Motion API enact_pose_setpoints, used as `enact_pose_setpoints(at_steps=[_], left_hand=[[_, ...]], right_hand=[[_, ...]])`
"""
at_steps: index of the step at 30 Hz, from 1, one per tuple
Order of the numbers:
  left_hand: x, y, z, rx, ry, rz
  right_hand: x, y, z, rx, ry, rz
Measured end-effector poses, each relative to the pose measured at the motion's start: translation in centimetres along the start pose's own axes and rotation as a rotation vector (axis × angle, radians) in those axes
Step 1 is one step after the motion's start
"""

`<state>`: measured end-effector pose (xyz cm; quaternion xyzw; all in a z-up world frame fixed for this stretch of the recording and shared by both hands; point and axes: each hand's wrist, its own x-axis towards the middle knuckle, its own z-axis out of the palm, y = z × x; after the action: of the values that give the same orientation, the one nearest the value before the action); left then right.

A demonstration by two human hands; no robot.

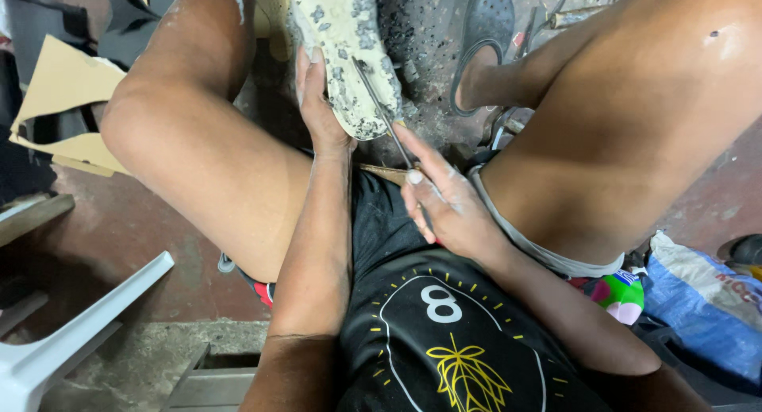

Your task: The person scrapes a shoe sole with a knife and applies a white substance by hand while sitting in a workshop.

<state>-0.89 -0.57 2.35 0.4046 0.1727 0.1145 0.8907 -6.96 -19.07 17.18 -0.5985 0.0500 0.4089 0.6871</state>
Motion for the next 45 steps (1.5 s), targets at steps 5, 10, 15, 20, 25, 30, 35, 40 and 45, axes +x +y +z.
enact_pose_setpoints(at_steps=[5,10,15,20,25,30,35,40,45], left_hand=[[0.1,0.7,0.8,-0.091,-0.04,-0.03],[0.4,0.7,0.0,-0.017,-0.061,0.05],[0.2,0.7,-0.2,0.129,-0.064,0.125],[0.3,0.3,0.3,0.006,-0.002,0.035],[-0.1,1.6,1.0,-0.127,-0.007,-0.008],[-1.3,3.4,2.2,-0.029,-0.067,0.089],[-1.8,5.5,2.9,-0.04,-0.101,0.153],[-1.9,6.9,2.8,-0.097,-0.126,0.22],[-2.0,7.0,2.2,-0.28,-0.049,0.145]], right_hand=[[-1.0,-0.6,0.2,-0.394,0.069,0.109],[-1.3,-0.2,0.3,-0.703,0.116,-0.261],[-0.6,-0.5,0.5,-0.792,0.157,-0.35],[0.3,-0.9,0.9,-0.36,0.091,0.093],[-0.3,-0.2,-0.3,-0.146,0.08,-0.079],[-0.2,1.1,-0.7,-0.1,0.131,-0.077],[-0.4,1.1,-0.7,-0.149,0.167,-0.119],[-0.3,0.8,-0.4,-0.223,0.199,-0.102],[-0.1,1.3,-0.5,-0.33,0.173,-0.103]])
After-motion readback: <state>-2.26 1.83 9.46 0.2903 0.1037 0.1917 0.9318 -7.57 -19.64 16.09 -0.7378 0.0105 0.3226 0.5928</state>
